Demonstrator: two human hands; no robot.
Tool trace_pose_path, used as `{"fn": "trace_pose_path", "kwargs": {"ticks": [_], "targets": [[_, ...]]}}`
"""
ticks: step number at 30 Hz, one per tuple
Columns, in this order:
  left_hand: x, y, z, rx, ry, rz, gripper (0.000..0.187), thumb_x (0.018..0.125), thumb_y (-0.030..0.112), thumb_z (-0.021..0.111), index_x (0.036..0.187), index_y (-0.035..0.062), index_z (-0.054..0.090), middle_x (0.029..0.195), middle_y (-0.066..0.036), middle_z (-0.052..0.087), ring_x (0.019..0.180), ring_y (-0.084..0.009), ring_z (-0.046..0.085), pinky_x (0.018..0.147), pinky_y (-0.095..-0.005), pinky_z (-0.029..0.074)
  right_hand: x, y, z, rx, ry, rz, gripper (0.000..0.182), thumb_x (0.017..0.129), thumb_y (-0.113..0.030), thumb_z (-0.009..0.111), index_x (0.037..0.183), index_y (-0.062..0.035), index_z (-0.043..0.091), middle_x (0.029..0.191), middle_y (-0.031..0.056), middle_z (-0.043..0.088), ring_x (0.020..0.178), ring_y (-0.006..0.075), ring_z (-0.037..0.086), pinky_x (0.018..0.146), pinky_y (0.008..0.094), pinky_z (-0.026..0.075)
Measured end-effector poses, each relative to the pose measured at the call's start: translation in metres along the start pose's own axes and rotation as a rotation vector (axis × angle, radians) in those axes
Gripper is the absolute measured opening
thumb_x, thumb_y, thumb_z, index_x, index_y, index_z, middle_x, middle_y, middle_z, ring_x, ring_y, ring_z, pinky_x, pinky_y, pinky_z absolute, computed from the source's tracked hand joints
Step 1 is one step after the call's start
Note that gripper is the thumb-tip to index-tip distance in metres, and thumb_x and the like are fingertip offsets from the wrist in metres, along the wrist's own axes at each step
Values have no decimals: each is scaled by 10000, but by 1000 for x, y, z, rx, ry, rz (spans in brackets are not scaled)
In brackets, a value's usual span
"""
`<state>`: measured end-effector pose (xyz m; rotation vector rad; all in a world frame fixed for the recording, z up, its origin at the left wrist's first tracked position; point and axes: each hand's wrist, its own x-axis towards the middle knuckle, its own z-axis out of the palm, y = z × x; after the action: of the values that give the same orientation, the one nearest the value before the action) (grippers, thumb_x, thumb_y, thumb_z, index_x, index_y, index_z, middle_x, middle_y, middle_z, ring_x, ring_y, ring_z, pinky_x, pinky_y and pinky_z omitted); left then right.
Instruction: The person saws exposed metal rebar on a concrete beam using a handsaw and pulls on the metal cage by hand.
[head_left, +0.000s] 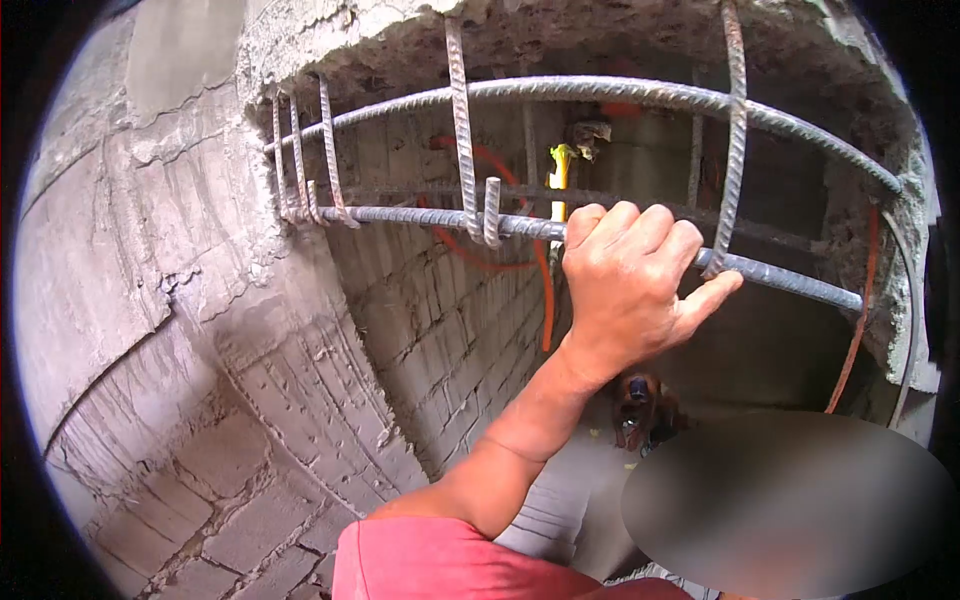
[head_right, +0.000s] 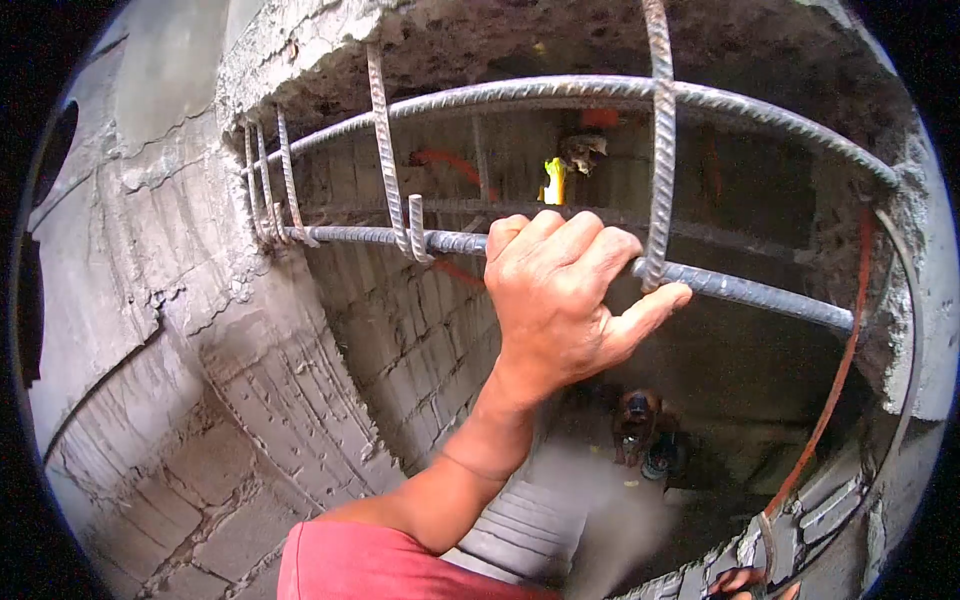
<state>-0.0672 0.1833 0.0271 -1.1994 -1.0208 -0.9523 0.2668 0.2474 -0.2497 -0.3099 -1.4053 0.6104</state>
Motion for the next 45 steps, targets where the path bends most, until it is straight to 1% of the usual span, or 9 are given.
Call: {"fn": "trace_pose_path", "kwargs": {"ticks": [5,9,12,20,22,23,26,28,45], "targets": [[3,3,-3,3,-28,-20,406,673,519,834,749,162,656,695,-17,541,674,-241,530,706,-391,351,-1,-9,6,52,94,127,735,1015,-250,618,1609,-206,186,851,91,576,692,194,510,595,313,478],[3,5,-3,19,-28,-17,403,681,519,840,749,165,660,681,-12,544,665,-236,527,698,-386,352,2,-8,2,-47,82,104,719,989,-266,640,1554,-60,246,927,115,607,711,195,538,587,312,501],[4,5,-3,39,-48,-14,406,718,538,810,746,171,638,712,-6,532,684,-222,529,714,-397,362,-16,24,-6,130,103,136,818,1016,-450,606,1637,-221,126,974,54,527,713,126,477,560,275,462],[6,12,-1,14,7,1,433,639,462,876,759,128,628,687,-26,522,665,-252,516,699,-395,360,-12,8,8,61,150,90,770,1015,-409,620,1615,-207,181,790,43,503,616,143,515,544,294,475],[7,14,-1,9,12,-8,436,635,465,875,758,126,630,688,-25,522,666,-252,514,702,-390,360,-16,10,-1,153,79,123,744,1008,-347,650,1593,-159,232,1227,93,474,755,165,569,589,341,531],[5,13,-2,31,4,-19,438,631,469,873,756,125,632,690,-23,522,668,-251,513,706,-386,360,-18,11,0,151,78,122,744,1008,-347,650,1593,-159,232,1227,93,474,755,165,569,589,341,531],[5,12,-2,26,12,-30,445,635,481,868,757,123,633,690,-21,520,666,-246,510,704,-378,360,-17,11,6,174,135,123,738,1009,-352,647,1589,-157,235,1189,98,492,753,161,565,583,336,529],[5,10,-2,32,14,-18,450,641,493,864,754,125,631,692,-22,525,663,-243,509,700,-375,358,-11,5,11,60,156,74,739,1039,-345,599,1623,-223,164,828,55,526,616,141,522,561,290,488],[3,7,-2,-7,13,-19,423,655,490,870,751,147,642,678,-5,526,654,-230,504,697,-375,349,-11,4,6,82,127,57,726,1039,-319,604,1626,-230,186,915,67,534,683,138,537,557,287,510]]}}
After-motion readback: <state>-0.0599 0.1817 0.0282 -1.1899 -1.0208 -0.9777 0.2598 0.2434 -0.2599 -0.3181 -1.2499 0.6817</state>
